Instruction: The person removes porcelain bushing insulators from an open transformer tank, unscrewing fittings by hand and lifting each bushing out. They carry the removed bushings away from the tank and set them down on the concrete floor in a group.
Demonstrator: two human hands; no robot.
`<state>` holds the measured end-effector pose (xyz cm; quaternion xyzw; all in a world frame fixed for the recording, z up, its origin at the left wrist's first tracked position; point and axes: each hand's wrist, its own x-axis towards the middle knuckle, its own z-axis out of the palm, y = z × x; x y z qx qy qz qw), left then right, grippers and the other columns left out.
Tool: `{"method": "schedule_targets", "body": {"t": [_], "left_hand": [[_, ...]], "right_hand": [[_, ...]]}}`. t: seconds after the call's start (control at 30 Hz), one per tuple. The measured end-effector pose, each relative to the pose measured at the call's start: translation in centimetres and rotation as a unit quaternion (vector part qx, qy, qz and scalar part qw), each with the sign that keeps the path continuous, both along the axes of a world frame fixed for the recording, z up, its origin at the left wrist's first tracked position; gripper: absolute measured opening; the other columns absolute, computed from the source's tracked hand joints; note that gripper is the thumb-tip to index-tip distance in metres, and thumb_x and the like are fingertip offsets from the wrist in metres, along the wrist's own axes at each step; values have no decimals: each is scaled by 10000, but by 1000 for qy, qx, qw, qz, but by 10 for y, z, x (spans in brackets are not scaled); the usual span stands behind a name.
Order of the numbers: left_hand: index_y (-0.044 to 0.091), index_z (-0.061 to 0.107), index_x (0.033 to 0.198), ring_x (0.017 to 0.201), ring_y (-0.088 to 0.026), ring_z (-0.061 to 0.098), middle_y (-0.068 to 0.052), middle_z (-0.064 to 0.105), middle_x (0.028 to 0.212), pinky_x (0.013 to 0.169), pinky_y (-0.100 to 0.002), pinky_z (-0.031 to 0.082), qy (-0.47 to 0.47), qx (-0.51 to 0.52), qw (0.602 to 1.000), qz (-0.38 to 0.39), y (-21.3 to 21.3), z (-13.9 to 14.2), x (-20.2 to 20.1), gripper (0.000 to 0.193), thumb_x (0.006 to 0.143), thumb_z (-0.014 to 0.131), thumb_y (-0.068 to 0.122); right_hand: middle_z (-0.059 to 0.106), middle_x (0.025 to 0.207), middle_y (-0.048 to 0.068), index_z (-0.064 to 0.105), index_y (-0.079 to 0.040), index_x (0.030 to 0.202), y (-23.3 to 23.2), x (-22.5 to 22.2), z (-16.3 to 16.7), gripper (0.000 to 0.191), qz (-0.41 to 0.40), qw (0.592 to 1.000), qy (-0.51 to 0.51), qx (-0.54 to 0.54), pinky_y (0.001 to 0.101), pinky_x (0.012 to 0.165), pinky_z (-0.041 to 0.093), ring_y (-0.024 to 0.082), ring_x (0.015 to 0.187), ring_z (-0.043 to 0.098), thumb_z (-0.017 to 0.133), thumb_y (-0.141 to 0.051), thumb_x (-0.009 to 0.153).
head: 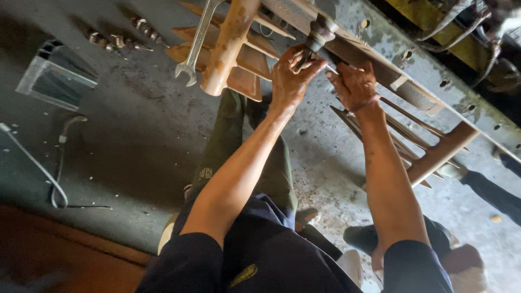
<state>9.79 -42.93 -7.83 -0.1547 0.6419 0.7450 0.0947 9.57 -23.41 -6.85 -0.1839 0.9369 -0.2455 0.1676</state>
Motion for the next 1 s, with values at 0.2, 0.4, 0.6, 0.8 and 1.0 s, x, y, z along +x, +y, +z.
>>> {"method": "schedule_targets", "body": {"t": [0.2,0.4,0.6,0.8,1.0], "left_hand": [[10,583,1329,1141,-273,708,-178,682,1264,993,-414,615,4,-2,997,82,8,15,3,587,855,824,260],[-67,504,1404,1011,-340,741,-214,700,1146,950,-495,641,-171,335,924,71,-8,29,4,590,958,725,250],[-153,534,1371,938,-349,711,-273,710,1137,882,-506,582,-237,519,820,34,-21,7,16,630,1109,613,414],[-100,494,1419,1000,-392,694,-298,661,1177,908,-534,572,-229,391,891,13,-44,-9,40,654,1111,511,476],[8,490,1423,952,-338,771,-206,744,1143,847,-425,642,-320,435,831,-131,-90,10,30,596,1005,513,432]], "right_hand": [[637,778,136,644,-49,1054,-27,-26,-3,537,-9,994,-108,29,532,1056,292,334,771,629,345,-484,1155],[606,767,50,669,-109,910,-37,29,124,286,-189,950,-246,28,482,662,496,194,676,593,608,-378,986],[598,943,16,581,-93,1134,-134,36,100,270,-528,642,-375,-410,363,728,496,140,831,582,689,-323,1039],[541,1302,206,340,68,1502,-253,29,59,653,-376,917,-118,-63,446,1027,453,295,1210,533,528,-371,1056],[541,1410,148,473,-11,1477,-167,93,97,495,-245,805,-404,-360,362,996,524,232,1237,586,414,-311,1088]]}}
